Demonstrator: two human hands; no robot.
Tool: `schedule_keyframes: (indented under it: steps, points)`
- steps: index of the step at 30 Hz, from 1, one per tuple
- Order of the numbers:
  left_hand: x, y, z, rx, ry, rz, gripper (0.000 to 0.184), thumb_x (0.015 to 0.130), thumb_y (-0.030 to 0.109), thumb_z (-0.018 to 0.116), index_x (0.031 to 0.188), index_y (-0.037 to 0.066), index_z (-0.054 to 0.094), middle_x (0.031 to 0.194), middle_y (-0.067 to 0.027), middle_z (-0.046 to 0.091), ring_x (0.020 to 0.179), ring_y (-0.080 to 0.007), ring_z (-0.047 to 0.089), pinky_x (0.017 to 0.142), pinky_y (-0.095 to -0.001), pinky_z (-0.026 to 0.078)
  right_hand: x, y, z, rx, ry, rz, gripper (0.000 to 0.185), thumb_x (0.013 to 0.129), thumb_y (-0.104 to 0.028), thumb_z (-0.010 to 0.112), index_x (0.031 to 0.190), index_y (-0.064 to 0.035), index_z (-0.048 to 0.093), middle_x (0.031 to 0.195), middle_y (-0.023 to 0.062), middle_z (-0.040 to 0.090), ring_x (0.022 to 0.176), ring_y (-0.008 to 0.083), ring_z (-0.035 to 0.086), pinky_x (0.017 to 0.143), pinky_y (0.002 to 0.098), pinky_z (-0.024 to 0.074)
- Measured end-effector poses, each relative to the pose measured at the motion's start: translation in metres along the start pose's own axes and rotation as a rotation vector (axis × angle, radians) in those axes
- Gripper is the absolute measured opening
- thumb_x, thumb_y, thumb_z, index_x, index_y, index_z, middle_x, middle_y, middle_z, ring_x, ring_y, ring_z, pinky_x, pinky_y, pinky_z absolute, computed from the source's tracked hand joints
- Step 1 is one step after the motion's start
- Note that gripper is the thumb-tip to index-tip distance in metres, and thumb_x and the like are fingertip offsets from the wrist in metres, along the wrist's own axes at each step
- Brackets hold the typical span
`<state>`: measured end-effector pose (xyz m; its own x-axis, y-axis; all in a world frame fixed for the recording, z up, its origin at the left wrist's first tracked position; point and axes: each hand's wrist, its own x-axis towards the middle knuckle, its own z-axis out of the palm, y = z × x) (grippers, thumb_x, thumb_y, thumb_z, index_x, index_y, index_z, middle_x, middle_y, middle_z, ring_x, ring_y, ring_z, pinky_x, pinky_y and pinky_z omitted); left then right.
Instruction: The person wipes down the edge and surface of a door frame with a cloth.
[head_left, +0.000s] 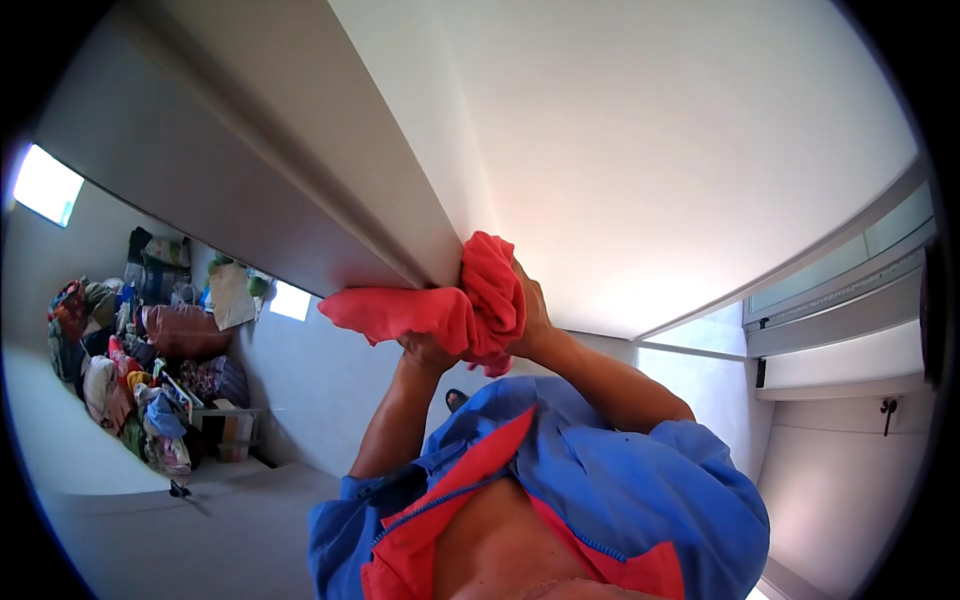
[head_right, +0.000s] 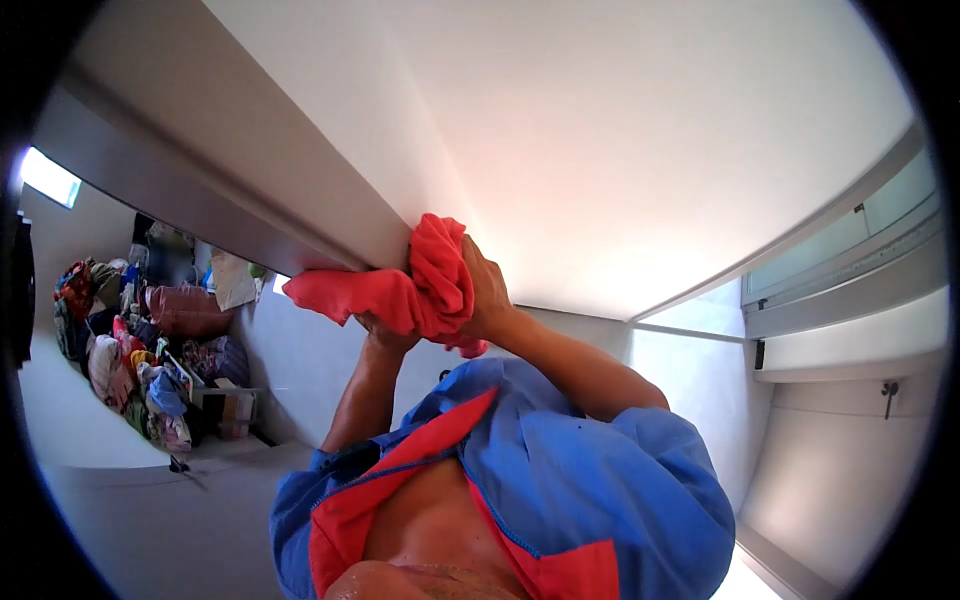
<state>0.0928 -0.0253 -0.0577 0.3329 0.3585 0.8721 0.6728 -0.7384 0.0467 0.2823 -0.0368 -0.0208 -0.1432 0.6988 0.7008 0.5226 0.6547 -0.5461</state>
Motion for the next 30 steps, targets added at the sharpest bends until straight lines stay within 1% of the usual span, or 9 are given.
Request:
schedule_keyframes:
  steps: [3,8,11,17,20,22,24,29,30]
  points:
    - [0.022,-0.010,-0.019,0.251,-0.005,0.175,0.057,0.080,0.035,0.082,0.126,0.004,0.068,0.126,-0.0166,0.068,0.112,-0.0380,0.067,0.096,-0.0521,0.052,0.025,-0.015,-0.014,0.129,0.104,-0.049,0.077,0.080,-0.037,0.084,0.142,-0.0044,0.053,0.140,0.0242,0.055,0.116,0.0427,0.064,0.086,0.0478,0.0575]
    - [0.065,-0.025,-0.048,0.192,0.095,0.163,0.059,0.083,0.037,0.079,0.131,0.006,0.066,0.131,-0.0154,0.067,0.117,-0.0382,0.065,0.100,-0.0524,0.050,0.064,-0.054,-0.027,0.180,0.203,0.049,0.065,0.080,-0.033,0.084,0.133,-0.0036,0.061,0.137,0.0203,0.059,0.111,0.0373,0.066,0.084,0.0450,0.0555]
    - [0.028,-0.022,-0.029,0.221,0.029,0.128,0.056,0.084,0.037,0.078,0.131,0.008,0.067,0.131,-0.0139,0.067,0.117,-0.0371,0.065,0.100,-0.0506,0.051,0.034,-0.018,-0.001,-0.216,0.238,-0.153,0.078,0.073,-0.037,0.089,0.134,0.0000,0.056,0.127,0.0232,0.061,0.100,0.0394,0.069,0.071,0.0422,0.0588]
    - [0.034,-0.036,-0.033,-0.107,-0.228,0.212,0.048,0.087,0.033,0.074,0.129,0.011,0.068,0.128,-0.0129,0.069,0.117,-0.0331,0.067,0.099,-0.0496,0.054,0.006,-0.022,0.019,-0.137,0.327,-0.070,0.077,0.079,-0.036,0.086,0.138,0.0009,0.055,0.133,0.0266,0.059,0.106,0.0425,0.069,0.079,0.0441,0.0597]
    - [0.093,-0.047,-0.069,-0.313,-0.112,0.209,0.045,0.088,0.033,0.073,0.125,0.008,0.070,0.128,-0.0141,0.070,0.117,-0.0346,0.067,0.101,-0.0505,0.053,0.048,-0.063,-0.008,-0.279,0.410,-0.142,0.070,0.076,-0.036,0.088,0.126,0.0038,0.061,0.114,0.0232,0.065,0.090,0.0368,0.069,0.070,0.0426,0.0563]
    - [0.117,-0.059,-0.089,0.152,0.179,0.359,0.044,0.090,0.034,0.073,0.124,0.005,0.071,0.127,-0.0155,0.070,0.116,-0.0366,0.067,0.102,-0.0526,0.051,0.062,-0.090,-0.014,-0.274,0.408,-0.104,0.067,0.075,-0.037,0.089,0.122,0.0030,0.062,0.109,0.0207,0.066,0.084,0.0336,0.068,0.066,0.0404,0.0547]
    - [0.112,-0.070,-0.095,0.086,0.153,0.272,0.045,0.091,0.034,0.072,0.124,0.004,0.070,0.127,-0.0161,0.069,0.117,-0.0378,0.066,0.102,-0.0537,0.050,0.072,-0.107,-0.008,-0.404,0.580,-0.359,0.056,0.073,-0.039,0.089,0.107,-0.0004,0.066,0.102,0.0167,0.067,0.075,0.0292,0.065,0.058,0.0358,0.0502]
    - [0.056,-0.108,-0.070,0.027,0.196,0.159,0.049,0.085,0.033,0.076,0.124,0.004,0.071,0.131,-0.0190,0.065,0.117,-0.0424,0.063,0.101,-0.0536,0.047,0.043,-0.112,0.059,-0.550,0.593,-0.164,0.043,0.073,-0.035,0.089,0.095,-0.0034,0.069,0.096,0.0150,0.067,0.070,0.0269,0.063,0.055,0.0346,0.0484]
    - [0.051,-0.105,-0.082,-0.056,0.010,0.079,0.050,0.083,0.033,0.077,0.124,0.005,0.071,0.132,-0.0203,0.063,0.116,-0.0422,0.062,0.101,-0.0543,0.046,0.045,-0.114,0.067,-0.521,0.566,-0.206,0.042,0.072,-0.031,0.089,0.097,-0.0029,0.070,0.097,0.0155,0.067,0.070,0.0267,0.064,0.054,0.0337,0.0488]
